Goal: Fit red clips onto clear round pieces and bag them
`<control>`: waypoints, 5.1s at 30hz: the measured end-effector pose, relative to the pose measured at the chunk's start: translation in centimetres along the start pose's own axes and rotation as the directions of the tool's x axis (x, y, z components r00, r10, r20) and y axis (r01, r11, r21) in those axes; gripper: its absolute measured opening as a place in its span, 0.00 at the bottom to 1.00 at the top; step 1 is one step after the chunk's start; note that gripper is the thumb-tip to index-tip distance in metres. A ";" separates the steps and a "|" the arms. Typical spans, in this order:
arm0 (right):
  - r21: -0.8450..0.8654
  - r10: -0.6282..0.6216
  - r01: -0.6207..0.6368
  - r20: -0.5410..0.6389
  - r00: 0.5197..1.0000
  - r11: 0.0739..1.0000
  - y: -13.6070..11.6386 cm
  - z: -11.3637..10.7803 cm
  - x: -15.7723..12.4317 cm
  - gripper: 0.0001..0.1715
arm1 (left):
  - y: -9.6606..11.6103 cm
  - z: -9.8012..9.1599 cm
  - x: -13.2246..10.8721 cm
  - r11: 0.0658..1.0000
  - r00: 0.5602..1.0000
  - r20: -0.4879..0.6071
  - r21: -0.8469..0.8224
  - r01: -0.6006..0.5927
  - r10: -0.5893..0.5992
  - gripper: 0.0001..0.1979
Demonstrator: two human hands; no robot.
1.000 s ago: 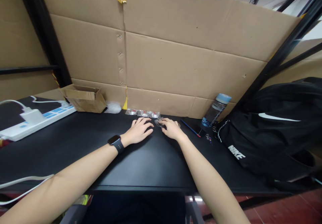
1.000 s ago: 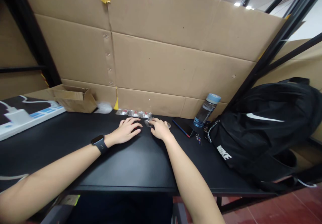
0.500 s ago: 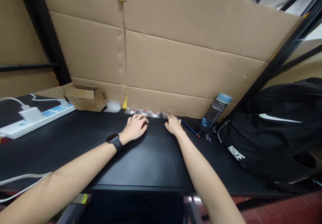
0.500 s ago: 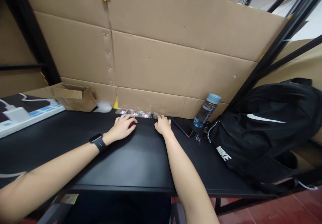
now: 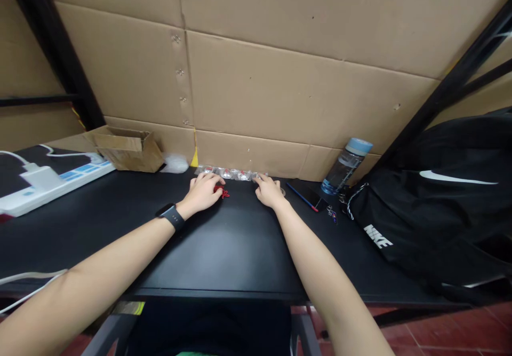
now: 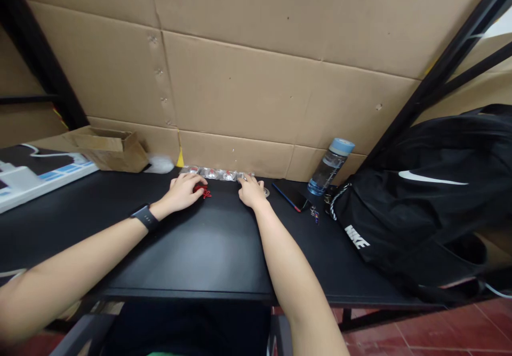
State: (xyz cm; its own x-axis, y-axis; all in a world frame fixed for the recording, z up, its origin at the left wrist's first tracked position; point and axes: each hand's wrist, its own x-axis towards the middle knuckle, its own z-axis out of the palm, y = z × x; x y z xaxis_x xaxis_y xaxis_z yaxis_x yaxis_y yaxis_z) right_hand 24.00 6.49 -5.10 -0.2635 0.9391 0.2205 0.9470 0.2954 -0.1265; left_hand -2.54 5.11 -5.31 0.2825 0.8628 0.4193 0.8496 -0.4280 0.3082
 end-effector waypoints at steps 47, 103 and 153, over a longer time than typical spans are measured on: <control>0.301 0.036 0.010 -0.146 0.989 0.954 7.3 -3.2 -1.6 0.26 | 1.7 -0.5 -0.8 0.961 0.970 -0.024 -0.133 -0.242 0.241 0.06; 0.924 -0.070 0.226 -0.215 0.974 0.310 -6.6 -3.3 -3.7 0.18 | 4.6 -3.9 -2.0 0.943 0.871 -0.393 -0.028 -0.331 0.294 0.07; 0.344 -0.446 0.387 0.110 0.888 0.855 -1.2 -6.1 -4.1 0.08 | 1.5 0.5 -1.3 0.964 0.958 0.108 -0.036 -0.264 0.266 0.10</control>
State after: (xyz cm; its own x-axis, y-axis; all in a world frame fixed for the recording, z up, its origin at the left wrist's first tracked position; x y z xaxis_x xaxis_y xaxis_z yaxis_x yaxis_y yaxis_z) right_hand 25.06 1.19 0.03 -0.6770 0.7214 0.1460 0.6446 0.6769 -0.3556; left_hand -1.47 3.47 -5.81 0.5450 0.7416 0.3912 0.7283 -0.6499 0.2173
